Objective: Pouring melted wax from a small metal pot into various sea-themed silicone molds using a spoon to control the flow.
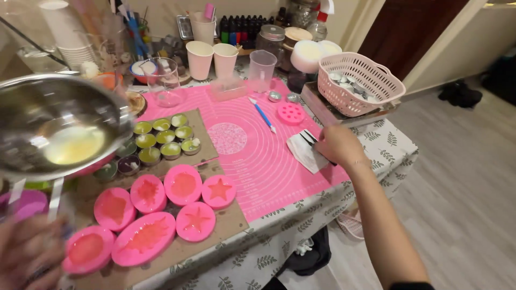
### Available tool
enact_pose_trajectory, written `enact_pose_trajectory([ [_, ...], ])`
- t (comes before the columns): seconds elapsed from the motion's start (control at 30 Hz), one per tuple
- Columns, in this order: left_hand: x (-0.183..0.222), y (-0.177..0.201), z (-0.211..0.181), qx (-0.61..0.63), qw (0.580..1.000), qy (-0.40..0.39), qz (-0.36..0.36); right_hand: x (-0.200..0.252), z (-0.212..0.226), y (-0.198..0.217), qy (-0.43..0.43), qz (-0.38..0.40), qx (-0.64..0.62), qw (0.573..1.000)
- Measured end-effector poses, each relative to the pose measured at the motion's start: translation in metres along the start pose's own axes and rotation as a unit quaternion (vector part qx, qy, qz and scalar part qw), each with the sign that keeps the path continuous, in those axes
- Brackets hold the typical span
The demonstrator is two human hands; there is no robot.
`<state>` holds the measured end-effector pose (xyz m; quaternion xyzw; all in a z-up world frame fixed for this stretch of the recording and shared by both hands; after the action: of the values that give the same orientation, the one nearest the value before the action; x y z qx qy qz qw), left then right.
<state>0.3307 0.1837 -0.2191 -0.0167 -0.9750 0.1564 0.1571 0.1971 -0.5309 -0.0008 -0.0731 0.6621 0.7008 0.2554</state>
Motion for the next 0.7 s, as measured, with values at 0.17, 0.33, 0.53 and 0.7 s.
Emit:
enact_pose_trajectory([
  [0.17, 0.167, -0.240, -0.072, -0.026, 0.991, -0.039, -0.125, 0.023, -0.011, 0.000, -0.110, -0.011, -0.042, 0.993],
  [0.33, 0.182, -0.304, -0.081, -0.025, 0.993, -0.054, -0.101, 0.016, 0.024, 0.029, 0.013, -0.260, -0.040, 0.965],
  [0.53, 0.188, -0.337, -0.076, -0.037, 0.995, -0.040, -0.086, 0.017, 0.103, 0.008, 0.082, -0.138, -0.162, 0.974],
  [0.7, 0.193, -0.340, -0.068, -0.052, 0.995, -0.029, -0.081, 0.036, 0.081, -0.002, 0.084, -0.086, -0.117, 0.986],
])
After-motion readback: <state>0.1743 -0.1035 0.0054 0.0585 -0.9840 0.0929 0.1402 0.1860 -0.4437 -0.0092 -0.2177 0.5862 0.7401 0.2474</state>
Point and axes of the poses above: each hand's wrist, its own x-axis away from the middle knuckle, its own y-axis out of the back of the hand, z = x × y, the point moved 8 cm from there along -x, towards the middle knuckle, and after that the axes turned 15 degrees about -z, right-handed, at the moved point
